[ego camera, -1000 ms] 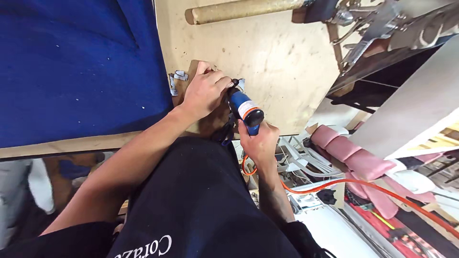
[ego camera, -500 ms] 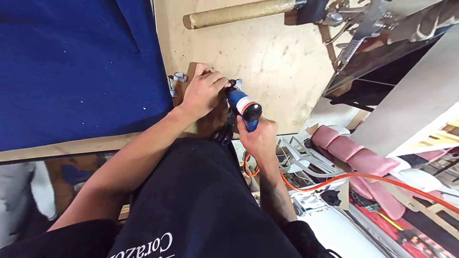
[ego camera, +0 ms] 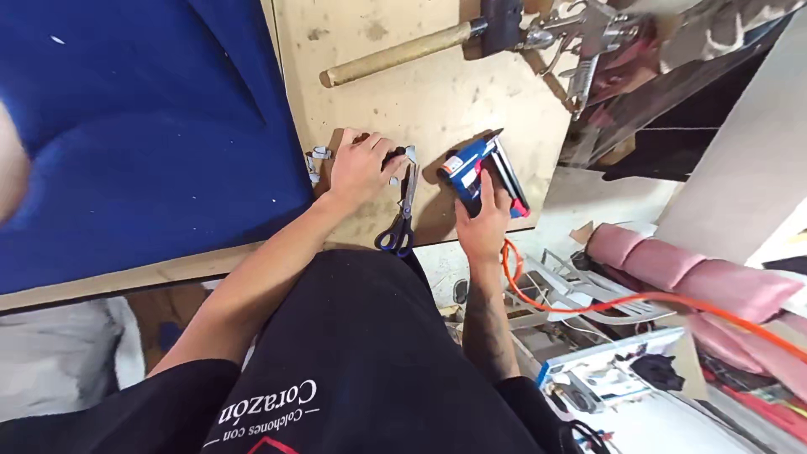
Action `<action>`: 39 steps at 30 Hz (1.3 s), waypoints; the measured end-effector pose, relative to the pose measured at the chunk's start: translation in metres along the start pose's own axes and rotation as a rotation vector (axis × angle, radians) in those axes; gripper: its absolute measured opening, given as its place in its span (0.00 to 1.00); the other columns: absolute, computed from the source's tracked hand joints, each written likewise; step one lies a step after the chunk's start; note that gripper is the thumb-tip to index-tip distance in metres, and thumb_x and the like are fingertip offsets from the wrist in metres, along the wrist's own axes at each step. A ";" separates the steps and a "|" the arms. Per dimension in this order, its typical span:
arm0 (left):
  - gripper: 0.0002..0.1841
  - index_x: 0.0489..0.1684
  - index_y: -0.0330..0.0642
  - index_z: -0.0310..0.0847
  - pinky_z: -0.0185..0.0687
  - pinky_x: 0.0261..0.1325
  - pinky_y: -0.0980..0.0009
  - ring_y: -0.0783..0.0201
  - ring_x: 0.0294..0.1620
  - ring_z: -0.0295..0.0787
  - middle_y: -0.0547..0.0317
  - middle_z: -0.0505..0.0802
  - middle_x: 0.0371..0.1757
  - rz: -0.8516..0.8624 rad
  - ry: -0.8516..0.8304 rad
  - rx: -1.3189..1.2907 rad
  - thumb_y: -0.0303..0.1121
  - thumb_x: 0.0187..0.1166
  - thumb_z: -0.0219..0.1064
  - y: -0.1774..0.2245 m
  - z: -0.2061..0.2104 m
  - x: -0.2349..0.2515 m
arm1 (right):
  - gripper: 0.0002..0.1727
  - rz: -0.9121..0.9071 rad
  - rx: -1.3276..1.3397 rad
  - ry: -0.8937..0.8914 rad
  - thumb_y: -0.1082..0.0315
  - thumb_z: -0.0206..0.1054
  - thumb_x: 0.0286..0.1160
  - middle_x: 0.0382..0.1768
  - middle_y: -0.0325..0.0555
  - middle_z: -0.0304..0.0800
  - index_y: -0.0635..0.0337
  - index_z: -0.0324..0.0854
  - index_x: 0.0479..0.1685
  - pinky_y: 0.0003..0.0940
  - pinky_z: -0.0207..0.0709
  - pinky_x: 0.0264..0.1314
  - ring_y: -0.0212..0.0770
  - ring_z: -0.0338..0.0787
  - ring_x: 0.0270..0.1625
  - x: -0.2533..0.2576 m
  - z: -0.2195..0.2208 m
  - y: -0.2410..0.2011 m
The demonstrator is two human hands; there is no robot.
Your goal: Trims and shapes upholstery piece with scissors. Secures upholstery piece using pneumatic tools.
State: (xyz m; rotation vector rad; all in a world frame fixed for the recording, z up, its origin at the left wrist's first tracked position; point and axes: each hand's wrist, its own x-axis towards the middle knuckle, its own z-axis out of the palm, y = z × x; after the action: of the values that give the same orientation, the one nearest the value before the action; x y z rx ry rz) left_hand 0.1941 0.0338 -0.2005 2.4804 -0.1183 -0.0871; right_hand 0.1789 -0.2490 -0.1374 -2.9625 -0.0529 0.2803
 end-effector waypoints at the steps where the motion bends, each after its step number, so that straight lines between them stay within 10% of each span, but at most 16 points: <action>1: 0.23 0.51 0.42 0.90 0.73 0.73 0.53 0.58 0.45 0.92 0.54 0.95 0.43 -0.009 0.004 0.011 0.53 0.87 0.60 0.001 0.000 0.001 | 0.37 -0.014 -0.013 0.018 0.54 0.72 0.73 0.73 0.60 0.79 0.45 0.70 0.87 0.59 0.74 0.75 0.61 0.78 0.76 -0.001 0.001 -0.007; 8: 0.25 0.60 0.45 0.91 0.72 0.79 0.43 0.45 0.64 0.91 0.48 0.96 0.57 -0.074 -0.090 0.095 0.53 0.90 0.53 0.050 -0.041 0.011 | 0.22 -0.100 0.150 -0.246 0.47 0.62 0.82 0.62 0.51 0.90 0.48 0.88 0.64 0.52 0.86 0.65 0.49 0.91 0.63 -0.049 -0.010 -0.070; 10: 0.26 0.79 0.44 0.79 0.58 0.89 0.45 0.45 0.82 0.76 0.46 0.86 0.76 -0.276 -0.438 0.022 0.50 0.93 0.50 0.090 -0.092 0.015 | 0.24 -0.100 0.288 -0.263 0.45 0.65 0.81 0.64 0.50 0.89 0.48 0.86 0.67 0.50 0.87 0.64 0.47 0.92 0.62 -0.053 -0.006 -0.073; 13: 0.23 0.57 0.41 0.90 0.89 0.60 0.47 0.52 0.52 0.95 0.48 0.96 0.51 -0.136 -0.054 -0.185 0.53 0.87 0.61 0.056 -0.049 -0.024 | 0.27 -0.060 0.655 -0.121 0.47 0.69 0.80 0.59 0.44 0.93 0.50 0.83 0.73 0.42 0.88 0.64 0.38 0.93 0.56 -0.058 -0.016 -0.077; 18: 0.13 0.50 0.47 0.93 0.94 0.48 0.63 0.69 0.38 0.95 0.64 0.98 0.39 -0.212 -0.125 -0.639 0.45 0.82 0.70 0.087 -0.068 -0.048 | 0.14 -0.249 0.982 0.128 0.60 0.74 0.78 0.50 0.36 0.96 0.51 0.92 0.59 0.31 0.92 0.54 0.28 0.94 0.46 -0.034 -0.045 -0.074; 23: 0.09 0.43 0.36 0.92 0.92 0.38 0.64 0.64 0.31 0.93 0.55 0.96 0.33 -0.286 -0.048 -0.897 0.33 0.80 0.71 0.104 -0.074 -0.077 | 0.15 -0.269 1.022 -0.168 0.59 0.77 0.75 0.48 0.36 0.97 0.51 0.93 0.57 0.33 0.91 0.56 0.29 0.95 0.45 -0.046 -0.076 -0.073; 32: 0.09 0.46 0.35 0.91 0.95 0.46 0.61 0.59 0.35 0.95 0.52 0.97 0.36 -0.179 -0.031 -0.890 0.32 0.80 0.71 0.113 -0.075 -0.097 | 0.11 -0.112 1.229 -0.247 0.65 0.77 0.73 0.36 0.42 0.97 0.59 0.90 0.50 0.37 0.94 0.45 0.37 0.96 0.34 -0.073 -0.069 -0.077; 39: 0.25 0.65 0.42 0.85 0.88 0.68 0.61 0.67 0.60 0.91 0.60 0.95 0.57 0.106 0.102 -0.378 0.49 0.76 0.75 0.105 -0.109 -0.103 | 0.10 -0.156 1.255 -0.172 0.62 0.76 0.74 0.35 0.39 0.96 0.57 0.88 0.47 0.35 0.93 0.44 0.35 0.96 0.35 -0.084 -0.082 -0.071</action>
State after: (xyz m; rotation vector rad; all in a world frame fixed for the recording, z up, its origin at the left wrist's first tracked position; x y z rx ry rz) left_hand 0.0946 0.0284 -0.0462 2.0929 -0.1724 0.0576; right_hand 0.1106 -0.1963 -0.0307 -1.6785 -0.0862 0.3622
